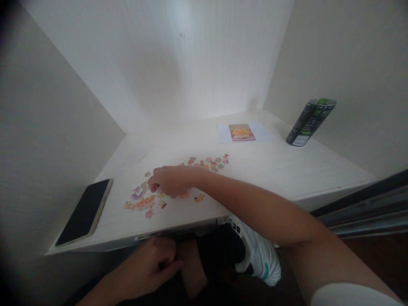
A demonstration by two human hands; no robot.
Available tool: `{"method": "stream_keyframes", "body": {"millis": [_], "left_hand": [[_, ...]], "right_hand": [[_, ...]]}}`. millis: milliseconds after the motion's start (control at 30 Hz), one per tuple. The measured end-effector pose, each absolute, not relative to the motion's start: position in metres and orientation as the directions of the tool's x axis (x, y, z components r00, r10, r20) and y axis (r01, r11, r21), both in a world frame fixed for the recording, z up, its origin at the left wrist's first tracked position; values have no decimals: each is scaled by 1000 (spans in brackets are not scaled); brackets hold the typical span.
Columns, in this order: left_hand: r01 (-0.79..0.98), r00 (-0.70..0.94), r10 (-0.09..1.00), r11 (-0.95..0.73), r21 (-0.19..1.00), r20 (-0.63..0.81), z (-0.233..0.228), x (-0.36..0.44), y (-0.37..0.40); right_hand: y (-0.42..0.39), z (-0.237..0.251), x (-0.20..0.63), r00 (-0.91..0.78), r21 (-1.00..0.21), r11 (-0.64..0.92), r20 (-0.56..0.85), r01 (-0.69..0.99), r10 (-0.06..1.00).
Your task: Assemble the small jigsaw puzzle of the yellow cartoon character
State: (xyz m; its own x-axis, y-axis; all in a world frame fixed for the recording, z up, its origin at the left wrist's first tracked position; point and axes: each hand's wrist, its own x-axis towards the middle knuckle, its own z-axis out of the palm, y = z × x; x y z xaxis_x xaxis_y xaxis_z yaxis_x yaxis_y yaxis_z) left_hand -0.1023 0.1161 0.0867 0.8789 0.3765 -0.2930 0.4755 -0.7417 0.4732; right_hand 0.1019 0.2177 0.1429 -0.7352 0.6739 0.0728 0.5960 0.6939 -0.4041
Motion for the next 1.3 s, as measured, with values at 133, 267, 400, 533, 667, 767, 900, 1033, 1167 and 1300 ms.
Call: {"method": "stream_keyframes", "body": {"millis": [133, 267, 400, 533, 667, 767, 900, 1033, 1167, 1300], "left_hand": [[488, 872, 388, -734, 472, -299, 89, -102, 116], [484, 874, 382, -734, 476, -299, 88, -102, 117], [484, 875, 391, -734, 477, -287, 87, -103, 117], [477, 879, 381, -735, 482, -288, 87, -102, 118], [478, 877, 383, -741, 471, -289, 88, -102, 118], [472, 881, 378, -743, 474, -284, 88, -102, 118], [466, 884, 373, -738, 488, -281, 88, -103, 118], [457, 890, 377, -747, 484, -257, 88, -103, 119], [409, 912, 361, -771, 488, -194, 92, -103, 118], [304, 938, 347, -822, 482, 0, 104, -103, 115]], "right_hand": [[220, 150, 107, -668, -358, 672, 158, 648, 728], [218, 154, 106, -674, -351, 645, 49, 679, 737], [218, 146, 102, -663, -287, 651, 65, 703, 745], [218, 144, 101, -676, -322, 652, 48, 687, 736], [215, 150, 102, -683, -370, 627, -29, 685, 729], [213, 154, 103, -695, -404, 622, -50, 671, 718], [213, 156, 105, -701, -494, 593, -48, 636, 712], [219, 153, 109, -712, -635, 539, -26, 554, 701], [227, 152, 117, -717, -745, 473, -10, 470, 697], [233, 154, 127, -726, -811, 438, 24, 387, 687]]}}
